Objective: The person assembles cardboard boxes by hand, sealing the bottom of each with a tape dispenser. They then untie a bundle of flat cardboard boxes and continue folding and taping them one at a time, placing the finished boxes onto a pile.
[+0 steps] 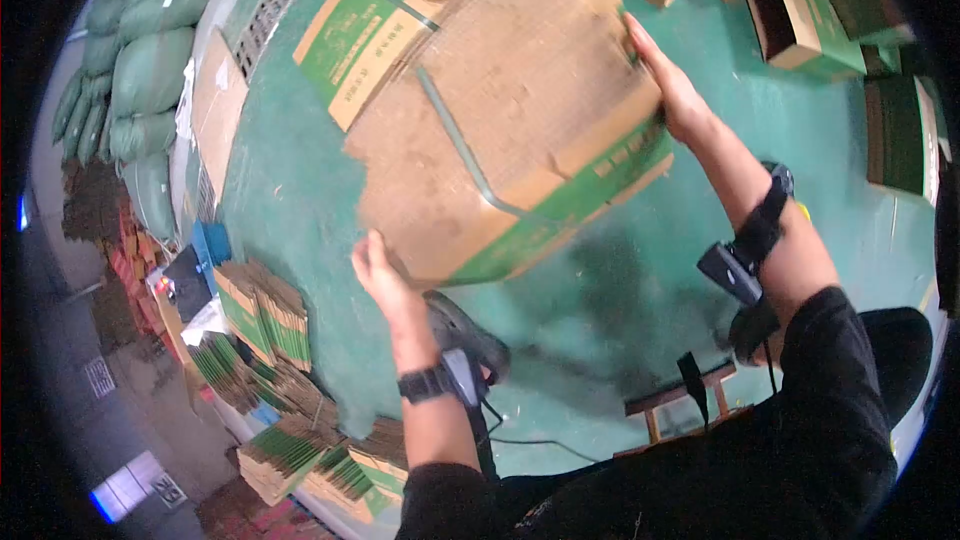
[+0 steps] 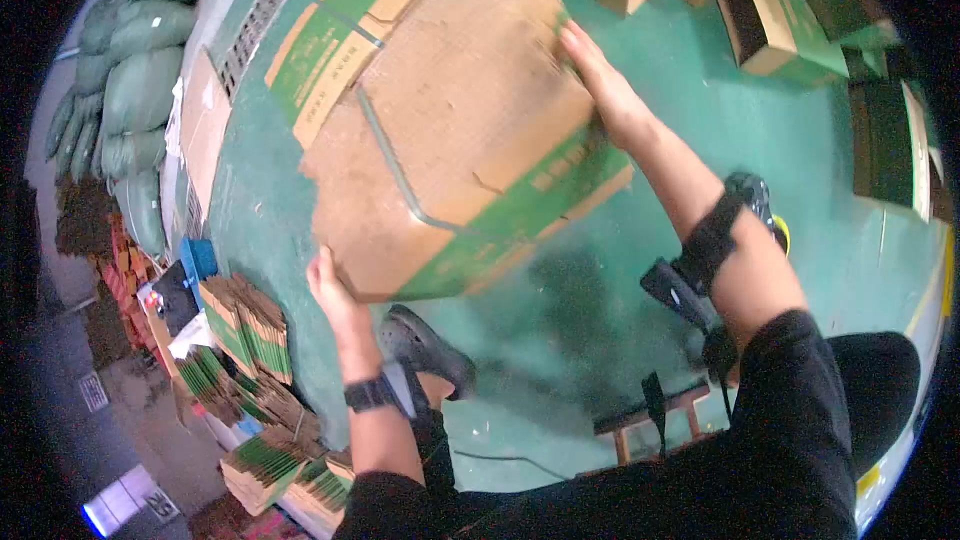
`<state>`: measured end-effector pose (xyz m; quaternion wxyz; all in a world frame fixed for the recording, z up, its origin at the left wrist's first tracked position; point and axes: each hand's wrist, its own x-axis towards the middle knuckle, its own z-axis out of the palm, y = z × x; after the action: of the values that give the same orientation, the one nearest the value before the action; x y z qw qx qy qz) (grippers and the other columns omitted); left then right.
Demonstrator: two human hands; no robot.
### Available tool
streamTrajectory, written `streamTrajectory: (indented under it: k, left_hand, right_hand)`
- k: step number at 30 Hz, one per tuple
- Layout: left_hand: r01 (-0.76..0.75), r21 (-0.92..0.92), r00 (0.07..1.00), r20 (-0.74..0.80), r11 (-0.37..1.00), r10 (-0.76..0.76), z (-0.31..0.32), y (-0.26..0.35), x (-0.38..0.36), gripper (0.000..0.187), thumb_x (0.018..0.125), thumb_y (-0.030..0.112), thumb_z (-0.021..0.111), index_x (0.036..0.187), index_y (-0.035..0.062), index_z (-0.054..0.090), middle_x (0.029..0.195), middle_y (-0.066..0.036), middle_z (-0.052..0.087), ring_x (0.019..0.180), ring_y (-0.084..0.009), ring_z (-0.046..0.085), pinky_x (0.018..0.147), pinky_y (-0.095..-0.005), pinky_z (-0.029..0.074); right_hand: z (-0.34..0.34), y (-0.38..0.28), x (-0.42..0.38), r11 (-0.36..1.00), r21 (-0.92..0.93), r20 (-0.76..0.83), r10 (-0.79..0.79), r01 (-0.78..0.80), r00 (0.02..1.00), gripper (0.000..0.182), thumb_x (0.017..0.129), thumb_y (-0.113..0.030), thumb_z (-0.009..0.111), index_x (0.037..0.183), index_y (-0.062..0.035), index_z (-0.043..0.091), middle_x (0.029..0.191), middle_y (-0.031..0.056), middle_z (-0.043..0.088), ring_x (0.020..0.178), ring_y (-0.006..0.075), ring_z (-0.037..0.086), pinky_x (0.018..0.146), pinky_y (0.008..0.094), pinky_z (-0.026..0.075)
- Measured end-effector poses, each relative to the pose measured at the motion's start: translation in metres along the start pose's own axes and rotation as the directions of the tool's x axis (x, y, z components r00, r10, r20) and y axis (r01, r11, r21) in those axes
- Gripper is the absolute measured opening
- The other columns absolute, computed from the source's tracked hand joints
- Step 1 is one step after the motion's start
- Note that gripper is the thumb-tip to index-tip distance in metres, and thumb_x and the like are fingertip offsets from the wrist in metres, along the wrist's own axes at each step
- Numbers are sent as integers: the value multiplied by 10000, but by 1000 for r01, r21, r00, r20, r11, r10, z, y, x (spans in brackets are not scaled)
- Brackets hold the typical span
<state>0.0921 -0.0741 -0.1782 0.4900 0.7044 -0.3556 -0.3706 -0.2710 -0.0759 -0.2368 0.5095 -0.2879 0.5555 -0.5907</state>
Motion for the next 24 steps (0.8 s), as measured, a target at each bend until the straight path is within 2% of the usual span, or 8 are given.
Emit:
streamTrajectory:
  k: [2,4,7,10,13,15,21,24]
  left_hand:
    - [-1,58,1000,31,998,-1,8,6,16,323,816,242,561,1019,8,468,981,-88,509,901,-188,479,804,-316,381]
    - [62,39,998,15,997,-63,11,9,20,338,811,245,564,1022,-1,465,973,-96,514,903,-205,481,807,-340,393]
    - [39,-1,998,46,999,-39,2,-12,30,347,812,245,561,1036,1,459,997,-107,508,909,-215,483,813,-350,402]
    - [-21,-70,1000,-13,997,20,2,-16,7,358,822,269,540,1032,-6,449,992,-108,497,905,-216,481,814,-362,402]
    - [13,-293,985,-163,956,-63,-9,-18,-22,380,840,318,494,1021,-13,442,957,-99,482,893,-211,479,802,-369,400]
    - [-2,10,917,-398,1000,5,-2,-10,-70,356,840,328,459,988,4,449,886,-77,473,865,-205,476,770,-361,405]
    - [369,-3,915,173,929,-363,31,-82,-181,212,826,214,463,957,49,490,921,-68,525,850,-177,502,747,-303,406]
    - [252,72,934,241,965,-262,88,-114,-186,311,789,153,552,1043,-12,484,965,-104,563,888,-210,533,766,-322,423]
  right_hand:
    - [-4,7,-7,1000,26,-19,4,-4,1000,490,909,-361,353,1311,-83,316,1336,61,323,1229,154,275,1016,288,193]
    - [-11,14,-25,897,-327,-192,-372,298,908,480,859,-352,463,1225,-45,421,1260,128,409,1175,205,372,968,312,290]
    - [-8,63,-91,951,-297,-517,-238,88,823,221,836,-109,500,1021,9,527,925,86,590,889,168,553,793,287,438]
    - [22,115,-153,953,-202,-248,173,-225,953,167,791,-61,538,945,-12,579,927,89,612,857,153,573,798,287,439]
    - [43,130,-170,931,-336,-106,113,-143,988,355,723,-22,559,1072,-50,502,1068,125,521,951,257,535,812,338,446]
    - [47,136,-176,910,-393,-122,92,-133,988,338,718,-14,556,1049,-63,511,1052,132,526,969,288,521,839,358,431]
    - [47,147,-176,855,-514,16,-68,66,998,348,686,-2,560,1023,-72,517,1046,131,538,994,323,495,866,378,408]
    - [41,150,-167,823,-555,104,-76,122,992,336,675,9,544,1001,-70,528,1018,127,558,984,324,497,850,383,417]
